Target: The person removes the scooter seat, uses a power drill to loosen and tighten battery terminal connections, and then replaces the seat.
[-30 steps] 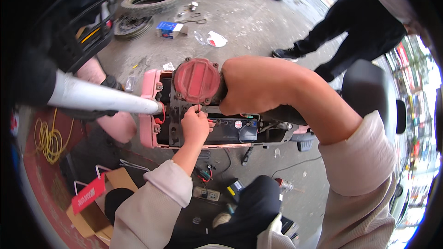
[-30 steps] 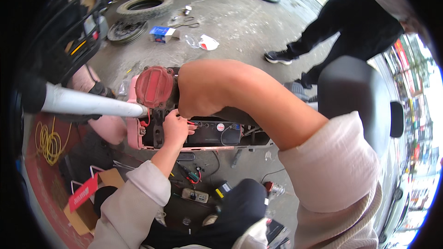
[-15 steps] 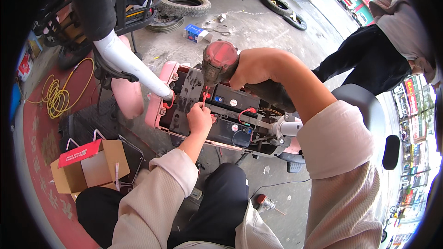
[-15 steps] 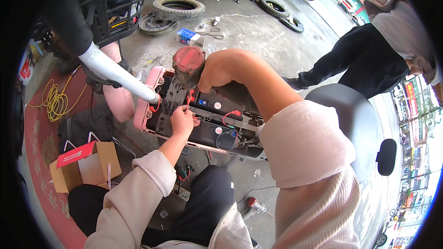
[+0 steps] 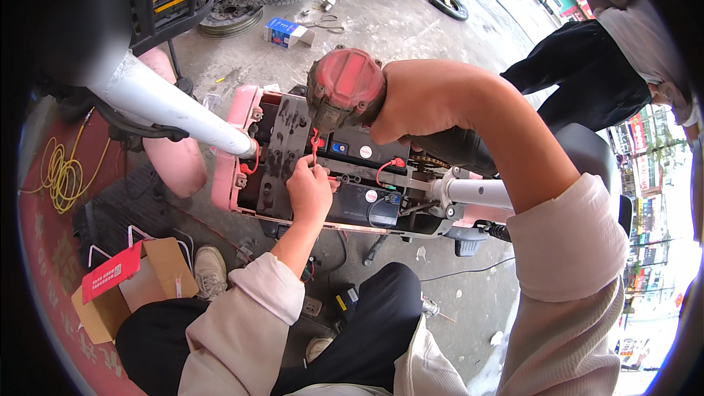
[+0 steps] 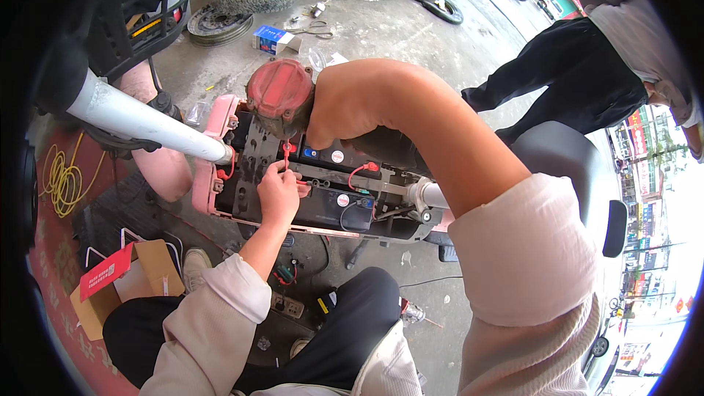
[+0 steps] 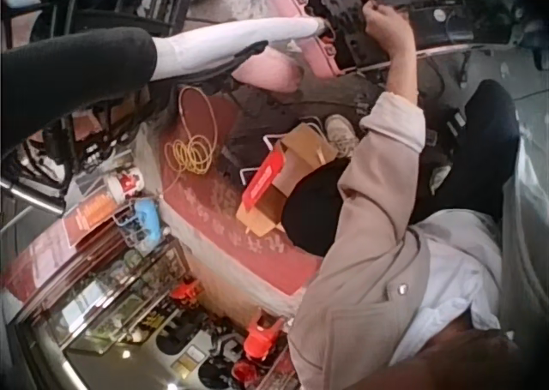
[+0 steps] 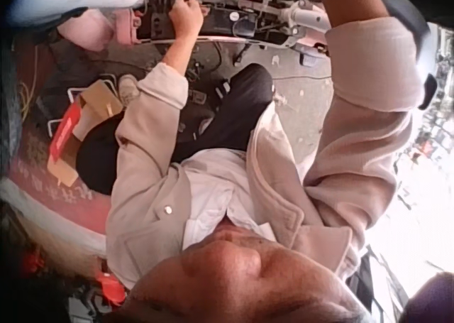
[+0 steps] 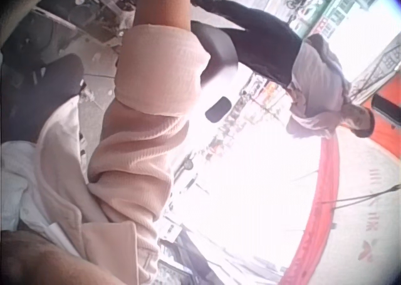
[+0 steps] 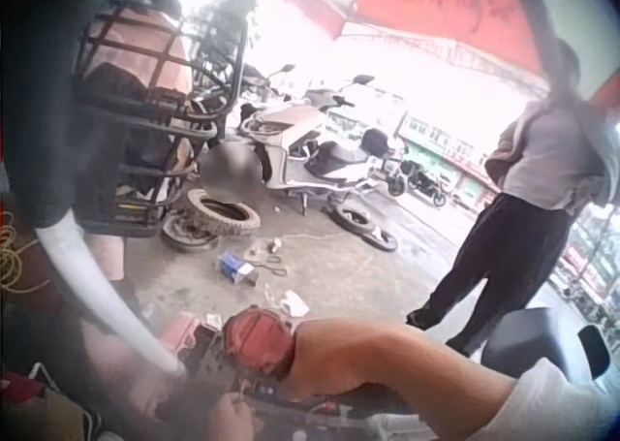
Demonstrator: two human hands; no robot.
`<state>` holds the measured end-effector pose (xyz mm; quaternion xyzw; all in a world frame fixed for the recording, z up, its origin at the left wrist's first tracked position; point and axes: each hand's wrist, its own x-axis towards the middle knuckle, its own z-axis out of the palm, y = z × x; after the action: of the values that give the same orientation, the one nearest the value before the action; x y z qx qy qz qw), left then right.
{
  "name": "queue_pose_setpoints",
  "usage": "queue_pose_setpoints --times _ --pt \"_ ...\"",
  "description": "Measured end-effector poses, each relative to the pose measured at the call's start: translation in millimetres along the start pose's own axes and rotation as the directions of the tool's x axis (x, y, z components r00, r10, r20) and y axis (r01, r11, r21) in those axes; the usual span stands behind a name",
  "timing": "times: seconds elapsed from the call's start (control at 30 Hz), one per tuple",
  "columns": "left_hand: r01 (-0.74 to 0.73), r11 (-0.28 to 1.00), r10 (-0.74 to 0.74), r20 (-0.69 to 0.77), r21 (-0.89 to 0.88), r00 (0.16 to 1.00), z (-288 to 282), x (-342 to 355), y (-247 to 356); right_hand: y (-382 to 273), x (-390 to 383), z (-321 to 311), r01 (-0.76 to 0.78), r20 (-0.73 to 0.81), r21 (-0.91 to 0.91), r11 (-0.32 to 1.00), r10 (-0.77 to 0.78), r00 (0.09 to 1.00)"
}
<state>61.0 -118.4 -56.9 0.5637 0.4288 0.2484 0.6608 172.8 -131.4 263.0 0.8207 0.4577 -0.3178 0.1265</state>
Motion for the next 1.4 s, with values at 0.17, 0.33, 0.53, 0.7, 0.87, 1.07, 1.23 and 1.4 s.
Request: queue_pose_setpoints --times 0.17,0.33,0.53,0.7,0.87,1.07,1.23,1.4 --pt "-0.253 0.94 0.265 -0.02 0.229 0.964 -4.0 -9.9 1.6 -12.7 -9.5 3.6 0.081 0.032 -0.418 0.905 -0.074 0.997" --pt "-0.194 0.972 0.204 -0.071 0.132 0.976 2.6 1.2 6.4 9.3 -3.6 -11.7 0.146 0.311 -0.456 0.878 0.004 0.95" --pt "0.013 0.994 -0.006 0.066 -0.111 0.998 4.1 -3.0 -13.3 37.7 -10.8 4.8 0.096 -0.12 -0.217 0.971 -0.124 0.985" --pt "0.202 0.973 -0.224 0.657 0.11 0.72 -53.4 -17.1 21.2 30.1 -34.6 76.2 0.063 -0.363 -0.134 0.989 -0.108 0.926" --pt "-0.104 0.862 -0.485 0.867 0.496 0.116 -123.5 -19.5 35.7 29.3 -60.8 132.7 0.105 -0.534 0.209 0.972 0.024 0.845" --pt "-0.479 0.302 -0.761 0.512 0.824 0.399 -193.3 -11.0 -152.0 63.2 -100.9 235.5 0.33 -0.755 0.472 0.818 0.181 0.63" --pt "-0.122 0.301 -0.075 0.151 0.946 0.986 -247.0 -0.9 -209.1 24.1 -126.4 356.9 0.432 -0.268 0.864 -0.258 0.491 0.829" --pt "-0.119 0.545 -0.043 0.17 0.83 0.985 -275.0 35.5 -211.7 -2.1 -94.3 426.3 0.333 -0.146 0.619 -0.711 0.313 0.938"
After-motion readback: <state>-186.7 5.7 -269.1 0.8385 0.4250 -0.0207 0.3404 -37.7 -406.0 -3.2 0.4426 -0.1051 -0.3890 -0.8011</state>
